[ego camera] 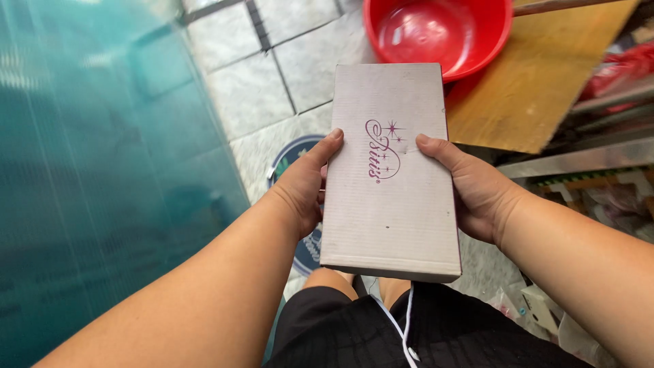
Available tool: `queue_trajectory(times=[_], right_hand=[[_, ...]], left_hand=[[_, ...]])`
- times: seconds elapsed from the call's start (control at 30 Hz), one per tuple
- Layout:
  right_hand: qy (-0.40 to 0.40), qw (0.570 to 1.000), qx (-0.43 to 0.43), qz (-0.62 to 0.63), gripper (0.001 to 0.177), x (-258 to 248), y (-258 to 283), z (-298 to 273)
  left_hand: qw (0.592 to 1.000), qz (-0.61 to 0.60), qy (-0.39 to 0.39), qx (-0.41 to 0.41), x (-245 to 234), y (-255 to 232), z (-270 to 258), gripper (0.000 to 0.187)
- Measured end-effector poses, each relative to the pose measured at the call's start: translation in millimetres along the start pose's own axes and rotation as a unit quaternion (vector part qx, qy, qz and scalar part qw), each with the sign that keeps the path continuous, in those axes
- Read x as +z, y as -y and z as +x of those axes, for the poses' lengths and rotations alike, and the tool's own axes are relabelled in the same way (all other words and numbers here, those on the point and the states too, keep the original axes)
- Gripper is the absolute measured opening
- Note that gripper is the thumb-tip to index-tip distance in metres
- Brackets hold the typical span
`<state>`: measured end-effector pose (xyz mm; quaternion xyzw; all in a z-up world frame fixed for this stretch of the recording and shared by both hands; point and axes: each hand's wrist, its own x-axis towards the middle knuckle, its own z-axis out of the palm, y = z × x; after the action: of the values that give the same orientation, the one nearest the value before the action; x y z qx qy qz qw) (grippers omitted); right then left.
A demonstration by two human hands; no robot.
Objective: The recorder is sorting various shoes and slippers, placing them into plastic bags and arranging them on a wooden shoe rack.
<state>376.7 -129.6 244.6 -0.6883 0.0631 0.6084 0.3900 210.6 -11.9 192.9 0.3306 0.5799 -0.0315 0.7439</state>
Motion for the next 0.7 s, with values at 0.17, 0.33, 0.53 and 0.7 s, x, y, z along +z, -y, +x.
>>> queue_trajectory(times=[0.17,0.33,0.53,0.7], right_hand=[[0.007,0.992,-0.059,0.115,0.07,-33.3,-20.0,-31.6],[-0.011,0.973,-0.098,0.207,0.068,-64.3,-65.8,-70.0],[-0.073,0.941,-0.111,0.311,0.067,-103.8,-116.5,-121.4],[-0.125,0.908,-0.122,0.381,0.062,-135.3,-153.2,-155.8]], left_hand=[[0.992,0.079,0.094,-0.004,30.3,-30.6,-26.0,0.079],[0.97,0.111,0.215,-0.02,70.1,-23.7,-46.7,0.082],[0.945,0.235,0.227,0.018,136.2,-3.5,-75.6,0.074],[0.901,0.33,0.278,0.043,196.9,17.3,-94.4,0.074]])
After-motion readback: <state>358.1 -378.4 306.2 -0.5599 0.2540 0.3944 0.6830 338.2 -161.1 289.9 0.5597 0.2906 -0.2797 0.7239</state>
